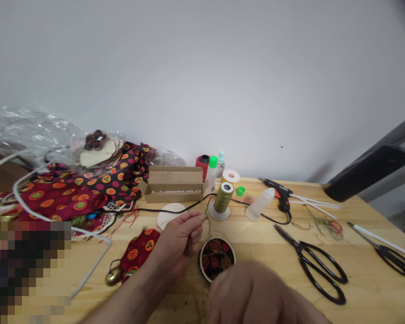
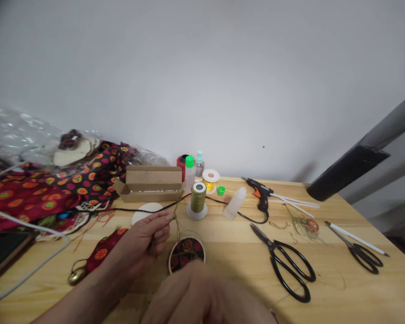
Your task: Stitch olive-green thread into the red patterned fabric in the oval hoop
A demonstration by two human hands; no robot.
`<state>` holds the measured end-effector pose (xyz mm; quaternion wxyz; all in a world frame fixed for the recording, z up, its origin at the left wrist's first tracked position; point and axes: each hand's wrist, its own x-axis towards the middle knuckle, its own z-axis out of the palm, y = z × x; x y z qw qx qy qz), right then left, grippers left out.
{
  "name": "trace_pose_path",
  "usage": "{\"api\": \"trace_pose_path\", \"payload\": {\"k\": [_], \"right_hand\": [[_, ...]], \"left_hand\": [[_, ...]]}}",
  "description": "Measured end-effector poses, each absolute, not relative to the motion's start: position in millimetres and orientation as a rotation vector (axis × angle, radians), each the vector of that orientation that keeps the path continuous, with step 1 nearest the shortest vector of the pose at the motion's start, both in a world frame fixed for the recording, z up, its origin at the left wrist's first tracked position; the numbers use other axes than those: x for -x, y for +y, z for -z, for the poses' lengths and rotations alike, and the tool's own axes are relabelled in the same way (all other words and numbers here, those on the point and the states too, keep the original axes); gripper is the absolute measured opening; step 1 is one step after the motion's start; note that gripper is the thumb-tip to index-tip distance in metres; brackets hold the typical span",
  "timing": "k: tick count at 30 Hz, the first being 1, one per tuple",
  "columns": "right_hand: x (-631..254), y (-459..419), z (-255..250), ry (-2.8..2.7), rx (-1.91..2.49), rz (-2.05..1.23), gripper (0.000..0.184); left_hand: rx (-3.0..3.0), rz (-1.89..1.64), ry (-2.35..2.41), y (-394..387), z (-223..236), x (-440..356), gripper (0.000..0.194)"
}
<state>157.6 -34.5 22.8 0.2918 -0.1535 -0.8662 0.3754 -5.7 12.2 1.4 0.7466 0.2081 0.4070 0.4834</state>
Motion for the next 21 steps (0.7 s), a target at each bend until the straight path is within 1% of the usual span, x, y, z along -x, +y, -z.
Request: {"api": "trace_pose_path", "payload": {"k": [2, 3, 4, 6, 8, 9, 10, 14, 18, 21], "right_hand": [[-158.7, -25.2, -22.7, -1.891, 0.485, -1.250, 0.054], [-157.7, -19.9, -22.5, -1.673, 0.542, -1.321, 0.055], [-155.9, -14.5, -22.3, -1.493, 0.612, -1.322, 0.054], [-150.9, -5.1, -21.2, -1.287, 0.837, -1.207, 0.050], [-145.5, 1.0, -18.8, -1.222, 1.075, -1.155, 0.033], [-143.2, 2.7, -17.1, -1.208, 1.152, -1.177, 0.022], [-141.2, 3.6, -15.3, -1.193, 1.199, -1.218, 0.016], [-137.8, 3.8, -10.6, -1.139, 1.210, -1.333, 0.021], [-139.4, 4.0, -13.4, -1.203, 1.209, -1.305, 0.015], [-140.9, 3.7, -15.6, -1.259, 1.205, -1.291, 0.015]], "left_hand": [[-0.466, -1.042, 0.875, 10.9, -3.0, 5.0, 0.017], [-0.472, -1.034, 0.872, 10.3, -3.8, 4.9, 0.017], [-0.480, -1.030, 0.872, 9.8, -4.6, 4.9, 0.017], [-0.500, -1.013, 0.873, 9.0, -5.5, 5.1, 0.015], [-0.525, -0.979, 0.871, 8.2, -5.4, 5.2, 0.014], [-0.540, -0.966, 0.868, 7.6, -5.1, 5.1, 0.013], [-0.553, -0.951, 0.865, 6.9, -4.6, 4.8, 0.013], [-0.618, -0.878, 0.860, 3.1, -1.4, 3.0, 0.015], [-0.736, -0.812, 0.866, 0.0, 0.8, 1.0, 0.014], [-0.804, -0.804, 0.873, -1.1, -1.4, 0.4, 0.011]]}}
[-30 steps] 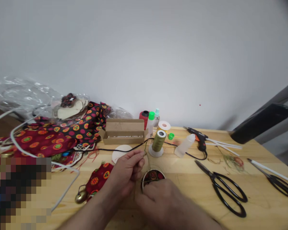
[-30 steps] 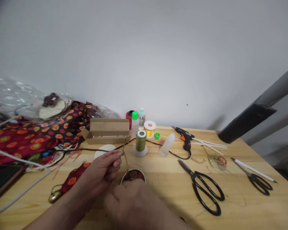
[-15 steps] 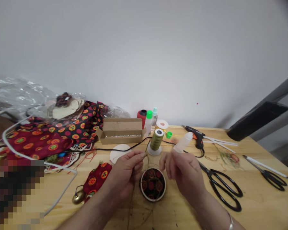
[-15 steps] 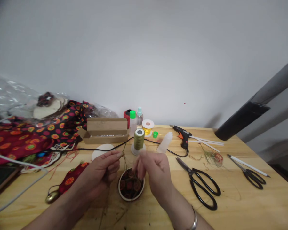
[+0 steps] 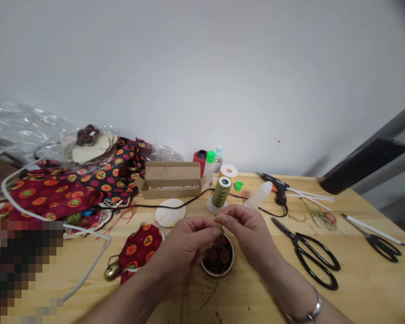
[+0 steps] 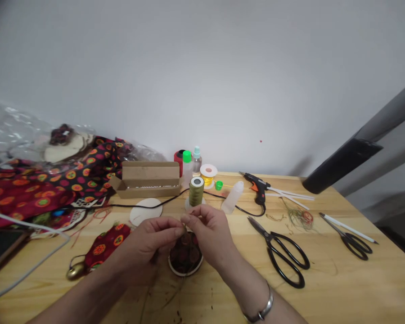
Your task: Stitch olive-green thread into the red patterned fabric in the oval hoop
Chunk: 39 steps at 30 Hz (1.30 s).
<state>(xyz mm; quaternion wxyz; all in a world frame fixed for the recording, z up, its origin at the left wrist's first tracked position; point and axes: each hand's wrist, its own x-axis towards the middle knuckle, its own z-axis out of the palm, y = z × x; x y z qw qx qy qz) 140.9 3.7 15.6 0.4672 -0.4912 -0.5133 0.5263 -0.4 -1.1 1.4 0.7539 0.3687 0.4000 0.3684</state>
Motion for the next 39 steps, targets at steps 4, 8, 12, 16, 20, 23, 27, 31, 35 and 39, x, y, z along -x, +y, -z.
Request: {"api": "trace_pose_path", "payload": {"k": [4, 8, 12, 16, 20, 23, 27, 31, 35, 39], "right_hand": [[-142.6, 2.6, -15.0, -1.325, 1.172, -1.274, 0.012], [-143.2, 3.4, -13.4, -1.353, 1.140, -1.259, 0.010], [-142.1, 4.7, -10.7, -1.271, 1.074, -1.380, 0.015], [-140.9, 3.1, -9.3, -1.175, 0.976, -1.570, 0.032], [-141.0, 1.8, -11.5, -1.148, 0.960, -1.682, 0.030], [-141.0, 2.8, -12.9, -1.185, 1.005, -1.705, 0.027], [-140.6, 4.8, -12.8, -1.170, 1.095, -1.624, 0.022], [-141.2, 5.6, -12.9, -1.194, 1.202, -1.522, 0.021], [-142.2, 5.7, -14.9, -1.231, 1.216, -1.429, 0.016], [-142.6, 5.6, -16.0, -1.255, 1.228, -1.383, 0.014]], "left_hand": [[-0.927, -0.799, 0.922, -1.9, -8.6, 1.1, 0.009], [-0.998, -0.801, 0.935, -3.6, -11.6, 1.4, 0.012], [-0.874, -0.841, 0.918, -3.7, -9.0, 0.5, 0.009], [-0.832, -0.902, 0.966, -1.3, -8.2, 0.2, 0.010], [-0.836, -0.930, 1.002, 0.2, -9.5, -0.1, 0.013], [-0.801, -0.936, 0.977, 0.1, -10.5, -0.9, 0.015], [-0.729, -0.939, 0.978, -0.7, -11.3, -1.7, 0.011], [-0.710, -0.921, 0.956, -1.3, -11.2, -1.8, 0.010], [-0.726, -0.911, 0.962, -1.6, -11.4, -1.8, 0.010], [-0.780, -0.892, 0.993, -1.4, -10.0, -1.3, 0.014]]}}
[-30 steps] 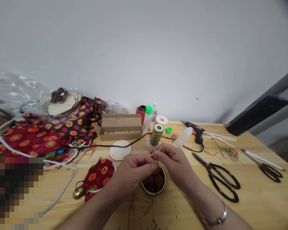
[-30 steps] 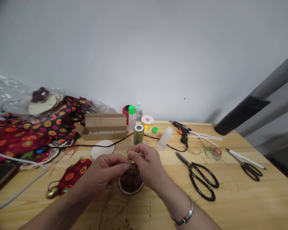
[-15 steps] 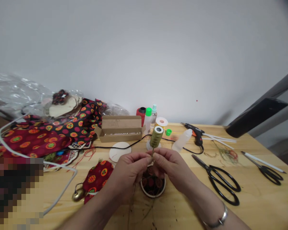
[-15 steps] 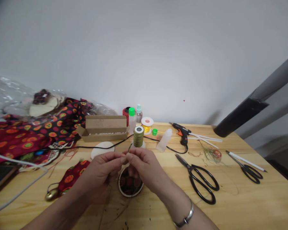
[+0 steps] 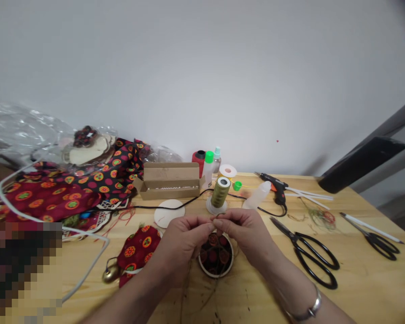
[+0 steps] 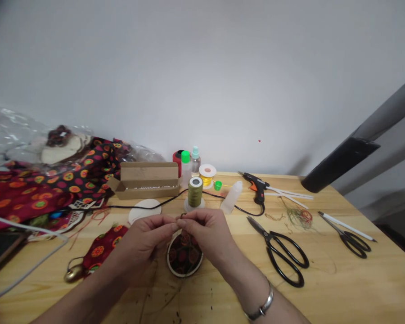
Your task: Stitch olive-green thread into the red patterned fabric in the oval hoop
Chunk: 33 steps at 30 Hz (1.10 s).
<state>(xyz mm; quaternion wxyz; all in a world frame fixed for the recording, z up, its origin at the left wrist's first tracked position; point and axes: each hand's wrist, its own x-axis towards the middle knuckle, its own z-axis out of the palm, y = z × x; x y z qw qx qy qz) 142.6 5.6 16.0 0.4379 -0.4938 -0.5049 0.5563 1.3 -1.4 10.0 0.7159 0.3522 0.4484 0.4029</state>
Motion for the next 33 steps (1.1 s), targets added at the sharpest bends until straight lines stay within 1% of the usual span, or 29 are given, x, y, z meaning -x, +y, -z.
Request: {"api": "trace_pose_path", "payload": {"k": [4, 8, 26, 30, 33], "right_hand": [[-142.8, 5.5, -16.8, -1.279, 1.268, -1.327, 0.014], [-143.4, 6.0, -17.6, -1.303, 1.295, -1.307, 0.014], [-147.9, 9.5, -22.3, -1.314, 1.352, -1.167, 0.015], [-148.5, 9.7, -20.1, -1.292, 1.328, -1.179, 0.013], [-149.3, 10.4, -17.4, -1.274, 1.296, -1.191, 0.012]], "left_hand": [[-0.842, -0.882, 1.052, -0.8, -5.9, 0.3, 0.022], [-0.855, -0.871, 1.009, -0.4, -2.5, 1.3, 0.024], [-0.748, -0.869, 0.912, -0.2, -1.6, 2.6, 0.012], [-1.003, -0.863, 1.034, -3.9, -8.0, 1.0, 0.012], [-1.314, -0.907, 1.144, -7.7, -9.6, -0.6, 0.017]]}}
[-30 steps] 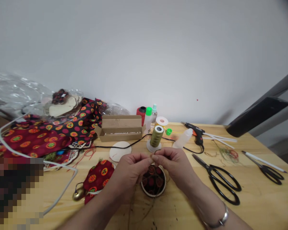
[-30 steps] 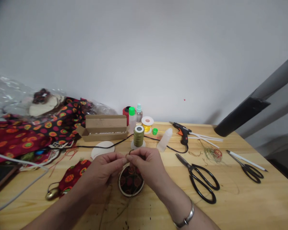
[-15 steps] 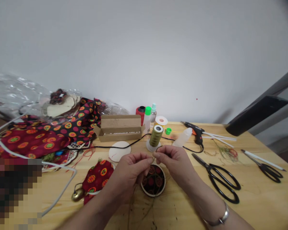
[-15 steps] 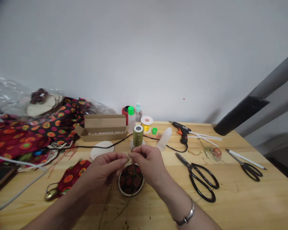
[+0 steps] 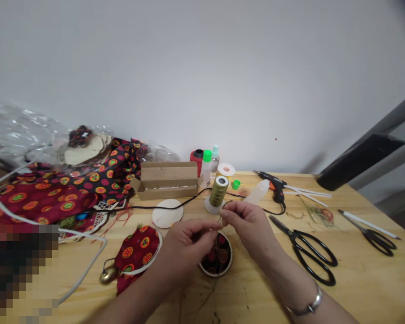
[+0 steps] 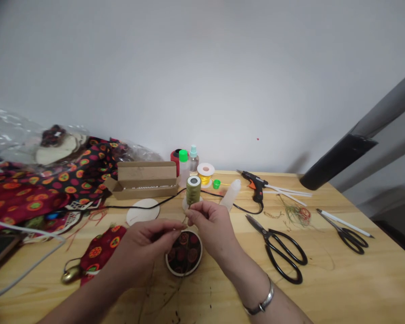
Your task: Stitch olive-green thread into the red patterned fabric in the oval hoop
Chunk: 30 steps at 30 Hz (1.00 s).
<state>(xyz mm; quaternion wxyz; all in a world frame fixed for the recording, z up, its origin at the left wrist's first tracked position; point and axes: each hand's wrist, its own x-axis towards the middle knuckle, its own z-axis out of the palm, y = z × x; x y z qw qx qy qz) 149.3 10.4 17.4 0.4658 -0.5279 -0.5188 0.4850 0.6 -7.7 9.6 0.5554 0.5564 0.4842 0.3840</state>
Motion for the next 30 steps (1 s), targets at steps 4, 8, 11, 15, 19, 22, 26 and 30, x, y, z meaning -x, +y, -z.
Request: {"api": "trace_pose_path", "payload": {"k": [4, 8, 11, 15, 19, 22, 26, 30], "right_hand": [[-150.0, 11.0, -16.5, -1.244, 1.277, -1.215, 0.012], [-150.1, 10.6, -17.9, -1.251, 1.315, -1.202, 0.013], [-149.6, 9.9, -19.2, -1.255, 1.330, -1.194, 0.014], [-148.2, 8.7, -21.1, -1.225, 1.337, -1.217, 0.015], [-147.7, 8.4, -21.9, -1.198, 1.339, -1.261, 0.014], [-147.8, 8.4, -21.3, -1.187, 1.327, -1.294, 0.013], [-146.0, 7.7, -19.7, -1.120, 1.273, -1.360, 0.015], [-144.3, 6.7, -19.4, -1.066, 1.216, -1.426, 0.019]], "left_hand": [[-1.799, -0.973, 1.147, -11.6, -2.7, -0.4, 0.023], [-2.179, -0.930, 1.172, -13.7, 7.0, 1.2, 0.025], [-2.322, -0.850, 1.180, -14.6, 11.5, 1.5, 0.025], [-2.468, -0.808, 1.184, -14.6, 15.0, 1.3, 0.025], [-2.579, -0.884, 1.154, -13.6, 17.1, 1.4, 0.025], [-2.603, -0.853, 1.168, -13.7, 18.2, 1.9, 0.026], [-2.640, -0.793, 1.206, -13.6, 18.4, 1.9, 0.031], [-2.731, -0.780, 1.245, -11.0, 16.0, 1.7, 0.029]]}}
